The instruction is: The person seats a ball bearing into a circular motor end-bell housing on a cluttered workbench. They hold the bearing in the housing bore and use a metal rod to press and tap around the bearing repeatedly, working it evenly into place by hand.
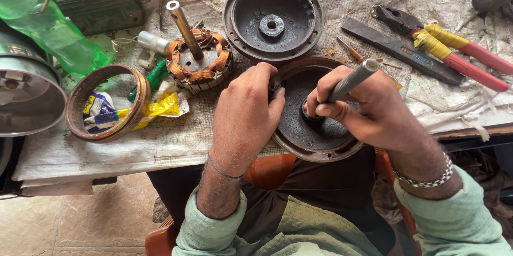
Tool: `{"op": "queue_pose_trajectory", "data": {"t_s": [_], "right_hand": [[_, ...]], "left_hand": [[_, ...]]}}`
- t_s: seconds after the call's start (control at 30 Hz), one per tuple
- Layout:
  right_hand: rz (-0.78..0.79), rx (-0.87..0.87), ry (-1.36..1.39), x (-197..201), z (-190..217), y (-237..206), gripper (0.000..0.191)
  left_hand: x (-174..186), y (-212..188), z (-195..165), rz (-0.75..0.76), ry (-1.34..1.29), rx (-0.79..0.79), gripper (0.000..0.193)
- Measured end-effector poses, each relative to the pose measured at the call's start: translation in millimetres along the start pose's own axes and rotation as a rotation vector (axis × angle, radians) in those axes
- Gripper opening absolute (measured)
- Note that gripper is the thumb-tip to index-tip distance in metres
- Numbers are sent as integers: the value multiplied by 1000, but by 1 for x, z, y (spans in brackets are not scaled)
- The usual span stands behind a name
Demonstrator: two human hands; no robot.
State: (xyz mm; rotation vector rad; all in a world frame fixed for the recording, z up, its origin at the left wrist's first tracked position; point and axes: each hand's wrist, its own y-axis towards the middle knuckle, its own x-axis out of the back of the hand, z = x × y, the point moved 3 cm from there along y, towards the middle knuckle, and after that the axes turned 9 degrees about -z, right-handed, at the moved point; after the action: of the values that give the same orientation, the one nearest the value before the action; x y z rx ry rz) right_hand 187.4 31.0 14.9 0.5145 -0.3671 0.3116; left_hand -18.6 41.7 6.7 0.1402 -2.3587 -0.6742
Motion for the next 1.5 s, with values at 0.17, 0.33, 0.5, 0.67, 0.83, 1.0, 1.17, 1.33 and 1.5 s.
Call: {"op": "queue_pose_trajectory", "data": {"t_s": [0.17,0.33,0.5,0.67,0.83,1.0,1.17,1.33,1.5], "right_hand": [[-6,-53,20,1,3,1,12],[-20,-51,-65,-3,6,1,15],[-34,-19,-219,-2,5,2,23],[-36,-47,-72,2,1,2,16],[18,3,-29,6,0,3,14],[83,127,-58,4,2,2,10],[39,12,-25,0,1,1,12],[-7,-83,-53,-3,3,1,15],[-19,-26,-143,-5,9,0,17]], "left_hand": [[1,1,1,-2,-15,5,27],[0,0,2,-10,-12,-8,28],[-2,0,2,5,2,-21,28],[-2,0,3,-6,5,-12,28],[-3,0,2,-14,2,-6,27],[-1,0,1,-17,-3,-17,27],[-1,0,1,5,-6,13,26],[0,0,1,-5,-6,-16,27],[-3,0,3,21,16,5,27]]}}
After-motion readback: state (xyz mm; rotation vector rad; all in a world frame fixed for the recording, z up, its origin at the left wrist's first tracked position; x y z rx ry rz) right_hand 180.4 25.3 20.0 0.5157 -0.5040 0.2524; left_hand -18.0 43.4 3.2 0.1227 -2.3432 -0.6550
